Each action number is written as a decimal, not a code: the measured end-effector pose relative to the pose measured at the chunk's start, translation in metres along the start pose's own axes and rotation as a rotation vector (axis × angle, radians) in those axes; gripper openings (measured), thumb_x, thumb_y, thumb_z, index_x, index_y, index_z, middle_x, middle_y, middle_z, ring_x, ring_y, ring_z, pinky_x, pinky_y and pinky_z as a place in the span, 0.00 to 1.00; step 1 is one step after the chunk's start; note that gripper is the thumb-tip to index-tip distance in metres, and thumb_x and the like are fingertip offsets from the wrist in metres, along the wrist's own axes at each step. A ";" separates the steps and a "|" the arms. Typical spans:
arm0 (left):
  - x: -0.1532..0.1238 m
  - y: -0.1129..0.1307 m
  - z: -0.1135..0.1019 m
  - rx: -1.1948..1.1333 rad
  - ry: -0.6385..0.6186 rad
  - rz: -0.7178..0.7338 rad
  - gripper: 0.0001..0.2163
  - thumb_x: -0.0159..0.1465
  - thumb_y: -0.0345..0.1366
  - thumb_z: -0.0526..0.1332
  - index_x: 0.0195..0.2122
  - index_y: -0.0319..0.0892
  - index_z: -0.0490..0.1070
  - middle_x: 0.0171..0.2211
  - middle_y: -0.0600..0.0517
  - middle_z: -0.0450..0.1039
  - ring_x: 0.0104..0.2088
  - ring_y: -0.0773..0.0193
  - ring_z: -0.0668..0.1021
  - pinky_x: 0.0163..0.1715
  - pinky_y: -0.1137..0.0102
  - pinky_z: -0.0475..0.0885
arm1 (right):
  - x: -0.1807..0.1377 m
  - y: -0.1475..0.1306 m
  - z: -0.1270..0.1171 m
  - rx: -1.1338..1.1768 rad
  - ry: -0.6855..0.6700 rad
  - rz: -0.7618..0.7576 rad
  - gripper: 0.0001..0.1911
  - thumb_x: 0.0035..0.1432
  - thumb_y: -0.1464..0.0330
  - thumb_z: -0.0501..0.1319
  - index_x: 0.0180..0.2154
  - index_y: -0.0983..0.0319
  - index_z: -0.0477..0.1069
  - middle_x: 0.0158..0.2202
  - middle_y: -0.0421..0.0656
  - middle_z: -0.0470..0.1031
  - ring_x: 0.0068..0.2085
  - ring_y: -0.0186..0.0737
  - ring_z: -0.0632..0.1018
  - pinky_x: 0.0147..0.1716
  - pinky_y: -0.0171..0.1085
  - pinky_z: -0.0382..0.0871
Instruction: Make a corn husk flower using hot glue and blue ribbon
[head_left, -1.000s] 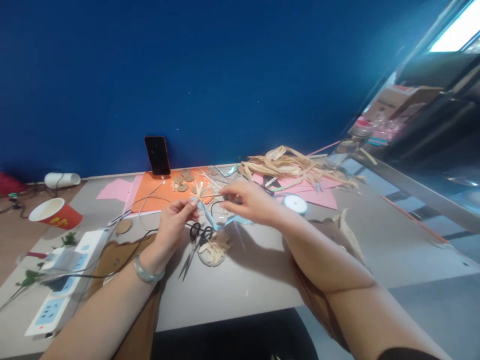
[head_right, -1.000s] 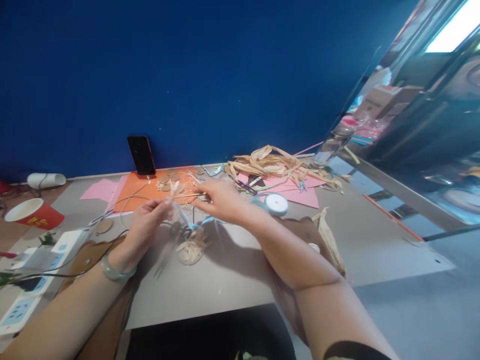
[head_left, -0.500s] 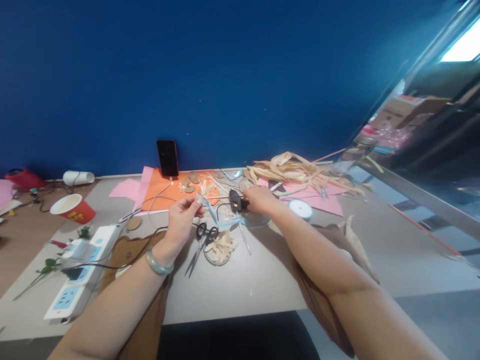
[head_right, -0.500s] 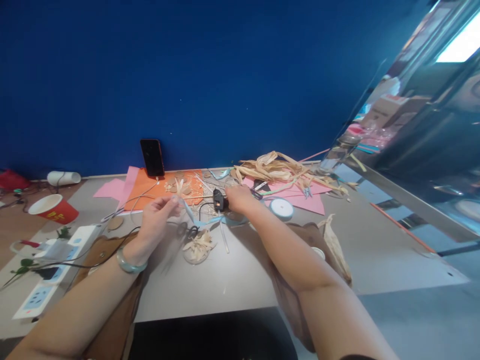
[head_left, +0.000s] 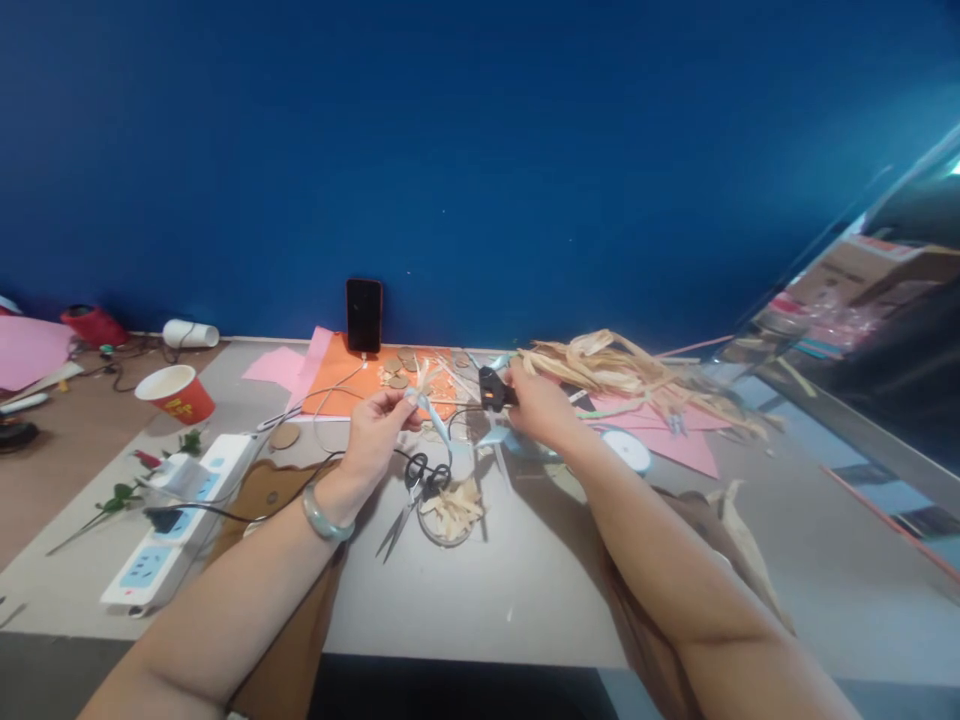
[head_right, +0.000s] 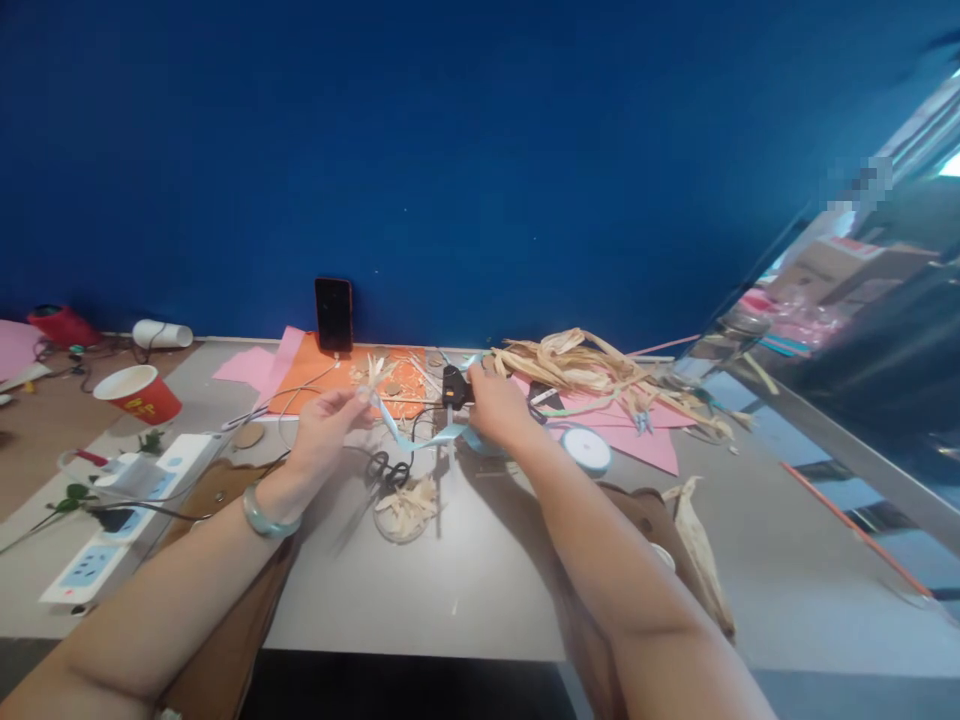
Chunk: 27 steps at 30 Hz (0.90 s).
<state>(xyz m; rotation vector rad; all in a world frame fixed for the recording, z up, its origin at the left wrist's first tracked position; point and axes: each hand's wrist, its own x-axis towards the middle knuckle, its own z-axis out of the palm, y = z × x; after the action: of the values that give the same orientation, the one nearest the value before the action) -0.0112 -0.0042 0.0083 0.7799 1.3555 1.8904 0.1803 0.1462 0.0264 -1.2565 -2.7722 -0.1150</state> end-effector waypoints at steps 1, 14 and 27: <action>0.000 0.000 0.000 -0.002 0.008 -0.006 0.13 0.49 0.40 0.69 0.30 0.36 0.74 0.19 0.54 0.73 0.20 0.70 0.74 0.25 0.73 0.73 | -0.001 0.002 -0.004 0.033 0.041 -0.004 0.25 0.50 0.78 0.56 0.52 0.65 0.61 0.44 0.53 0.75 0.43 0.49 0.76 0.36 0.37 0.63; 0.003 0.001 0.000 0.009 0.027 -0.021 0.11 0.48 0.39 0.69 0.28 0.37 0.73 0.18 0.54 0.73 0.19 0.69 0.74 0.25 0.71 0.73 | -0.005 0.008 -0.020 0.144 0.251 -0.018 0.22 0.57 0.73 0.51 0.54 0.68 0.64 0.48 0.55 0.73 0.46 0.51 0.72 0.44 0.41 0.62; -0.002 0.009 0.000 0.023 0.081 0.007 0.10 0.50 0.39 0.68 0.29 0.37 0.73 0.20 0.55 0.73 0.21 0.70 0.74 0.27 0.73 0.72 | 0.002 0.051 -0.033 -0.037 0.712 0.402 0.28 0.55 0.73 0.55 0.59 0.70 0.61 0.43 0.58 0.70 0.44 0.56 0.69 0.42 0.50 0.59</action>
<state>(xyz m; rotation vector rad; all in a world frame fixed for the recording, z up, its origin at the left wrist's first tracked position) -0.0116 -0.0079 0.0164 0.7277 1.4280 1.9337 0.2193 0.1775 0.0609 -1.4019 -1.8989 -0.4749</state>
